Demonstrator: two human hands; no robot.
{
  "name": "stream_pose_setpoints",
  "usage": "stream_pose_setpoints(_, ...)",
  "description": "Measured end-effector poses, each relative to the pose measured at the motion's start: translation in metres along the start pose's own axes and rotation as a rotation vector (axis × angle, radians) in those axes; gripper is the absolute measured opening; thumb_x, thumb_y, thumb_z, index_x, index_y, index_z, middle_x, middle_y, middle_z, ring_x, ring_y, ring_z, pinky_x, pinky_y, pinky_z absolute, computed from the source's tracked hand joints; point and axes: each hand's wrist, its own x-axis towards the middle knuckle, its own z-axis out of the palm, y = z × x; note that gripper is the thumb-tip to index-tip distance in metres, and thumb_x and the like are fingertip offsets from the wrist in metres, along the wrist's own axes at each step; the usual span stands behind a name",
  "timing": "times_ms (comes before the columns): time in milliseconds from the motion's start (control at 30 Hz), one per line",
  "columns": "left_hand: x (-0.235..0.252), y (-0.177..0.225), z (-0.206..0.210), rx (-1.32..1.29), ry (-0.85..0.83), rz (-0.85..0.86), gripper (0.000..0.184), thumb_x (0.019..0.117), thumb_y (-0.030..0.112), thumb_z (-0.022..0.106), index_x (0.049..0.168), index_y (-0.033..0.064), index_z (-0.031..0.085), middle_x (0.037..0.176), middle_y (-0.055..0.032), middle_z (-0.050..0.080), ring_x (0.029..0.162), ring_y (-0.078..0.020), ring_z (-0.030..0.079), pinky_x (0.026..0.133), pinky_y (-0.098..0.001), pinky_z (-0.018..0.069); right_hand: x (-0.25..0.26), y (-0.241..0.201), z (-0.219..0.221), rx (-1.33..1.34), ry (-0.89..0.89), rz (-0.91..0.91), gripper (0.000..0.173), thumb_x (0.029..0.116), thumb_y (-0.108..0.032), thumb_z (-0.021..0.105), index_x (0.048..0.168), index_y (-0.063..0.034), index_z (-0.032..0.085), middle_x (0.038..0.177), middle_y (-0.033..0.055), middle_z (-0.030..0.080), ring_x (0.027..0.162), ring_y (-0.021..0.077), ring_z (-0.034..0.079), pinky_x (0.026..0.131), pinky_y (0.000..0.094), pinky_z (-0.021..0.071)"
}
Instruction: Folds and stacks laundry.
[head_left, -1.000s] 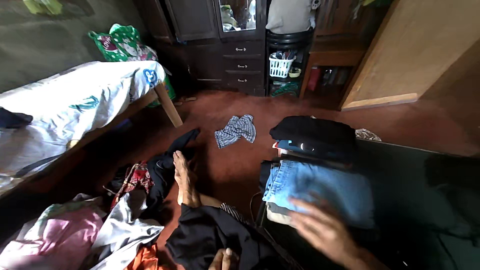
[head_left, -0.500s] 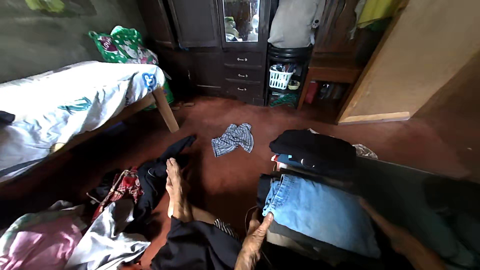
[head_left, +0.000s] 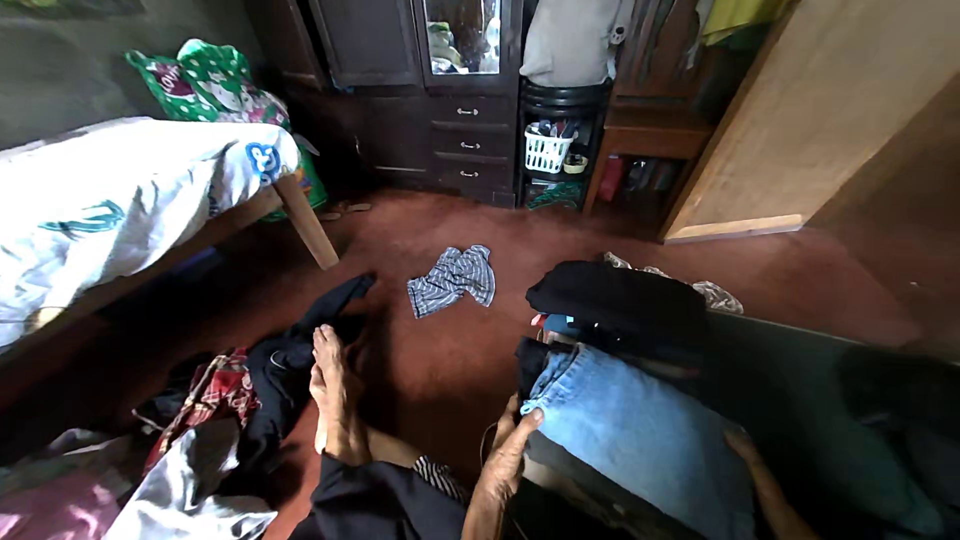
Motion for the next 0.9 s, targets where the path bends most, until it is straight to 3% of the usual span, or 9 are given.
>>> stream_pose_setpoints(67, -0.006, -0.016, -0.008, -0.023, 0.067, -0.023, 0.094, 0.0836, 0.049, 0.065, 0.156, 0.0014, 0.030, 0.151, -0.0165, 0.047, 0.133, -0.0171, 0.050, 0.110, -0.0368, 0.0434, 0.020, 0.002, 0.011, -0.037, 0.023, 0.028, 0.040, 0.1106, -0.008, 0.035, 0.138, 0.0180, 0.048, 0.141, 0.0334, 0.054, 0.132, 0.0338, 0.053, 0.114, 0.0397, 0.0365)
stream_pose_setpoints(133, -0.014, -0.020, -0.008, -0.039, 0.100, -0.048, 0.094, 0.0813, 0.053, 0.065, 0.155, 0.0035, 0.033, 0.146, -0.0146, 0.052, 0.129, -0.0159, 0.053, 0.107, -0.0363, 0.0465, 0.019, 0.006, -0.017, 0.003, -0.306, -0.067, 0.058, 0.1107, -0.037, 0.025, 0.154, -0.0005, 0.034, 0.154, 0.0131, 0.044, 0.140, 0.0116, 0.044, 0.117, 0.0297, 0.0349)
stream_pose_setpoints(233, -0.031, -0.008, 0.004, -0.031, 0.031, 0.011, 0.088, 0.0910, 0.052, 0.056, 0.159, 0.0046, 0.026, 0.154, -0.0189, 0.043, 0.138, -0.0205, 0.047, 0.111, -0.0391, 0.0426, 0.030, -0.003, -0.016, 0.212, -0.362, -0.348, 0.072, 0.1062, -0.051, 0.024, 0.153, 0.0037, 0.033, 0.149, 0.0121, 0.050, 0.132, 0.0030, 0.049, 0.113, 0.0212, 0.0389)
stream_pose_setpoints(433, -0.119, 0.253, 0.112, 0.508, 0.211, -0.207, 0.037, 0.1066, -0.004, 0.033, 0.135, -0.0247, 0.046, 0.140, -0.0367, 0.053, 0.134, -0.0377, 0.053, 0.113, -0.0331, 0.0380, 0.055, -0.021, 0.017, 0.102, -0.044, -0.036, 0.048, 0.1133, -0.020, 0.025, 0.150, 0.0072, 0.038, 0.151, 0.0231, 0.047, 0.138, 0.0230, 0.048, 0.117, 0.0348, 0.0344)
stream_pose_setpoints(567, -0.098, 0.200, 0.091, 0.562, 0.151, -0.191, 0.039, 0.1076, -0.001, 0.038, 0.141, -0.0213, 0.042, 0.145, -0.0315, 0.051, 0.137, -0.0294, 0.052, 0.114, -0.0303, 0.0372, 0.056, 0.000, -0.002, -0.240, -0.093, -0.162, 0.063, 0.1116, -0.044, 0.026, 0.149, 0.0030, 0.046, 0.144, 0.0267, 0.055, 0.136, 0.0344, 0.052, 0.115, 0.0491, 0.0373)
stream_pose_setpoints(633, -0.042, 0.032, 0.034, 0.561, 0.211, 0.471, 0.057, 0.1023, 0.026, 0.042, 0.129, -0.0236, 0.049, 0.122, -0.0384, 0.060, 0.115, -0.0332, 0.063, 0.097, -0.0262, 0.0507, 0.049, -0.017, -0.027, -0.583, -0.103, -0.234, 0.068, 0.1097, -0.052, 0.029, 0.143, 0.0018, 0.054, 0.145, 0.0280, 0.053, 0.134, 0.0463, 0.052, 0.108, 0.0667, 0.0378)
stream_pose_setpoints(667, -0.026, -0.006, 0.019, 0.475, 0.188, 0.366, 0.067, 0.1035, 0.042, 0.040, 0.140, -0.0145, 0.047, 0.134, -0.0343, 0.056, 0.127, -0.0334, 0.057, 0.106, -0.0347, 0.0470, 0.045, -0.020, -0.035, -0.687, -0.029, -0.348, 0.068, 0.1075, -0.055, 0.034, 0.140, -0.0004, 0.058, 0.149, 0.0261, 0.050, 0.133, 0.0483, 0.052, 0.105, 0.0703, 0.0386)
stream_pose_setpoints(767, -0.017, -0.011, 0.020, 0.436, 0.236, 0.090, 0.075, 0.1020, 0.055, 0.035, 0.148, -0.0028, 0.046, 0.150, -0.0278, 0.047, 0.143, -0.0371, 0.042, 0.119, -0.0540, 0.0301, 0.028, -0.017, -0.034, -0.734, 0.177, -0.905, 0.080, 0.0987, -0.068, 0.034, 0.140, -0.0056, 0.060, 0.153, 0.0262, 0.047, 0.130, 0.0497, 0.054, 0.102, 0.0713, 0.0405)
stream_pose_setpoints(900, -0.012, 0.016, 0.043, 0.478, 0.248, 0.085, 0.066, 0.1097, 0.044, 0.026, 0.153, -0.0052, 0.038, 0.154, -0.0294, 0.041, 0.147, -0.0370, 0.037, 0.122, -0.0508, 0.0275, 0.025, 0.018, 0.012, -0.740, 0.116, -1.220, 0.083, 0.0889, -0.083, 0.035, 0.143, -0.0255, 0.060, 0.154, 0.0118, 0.051, 0.141, 0.0410, 0.046, 0.110, 0.0724, 0.0301)
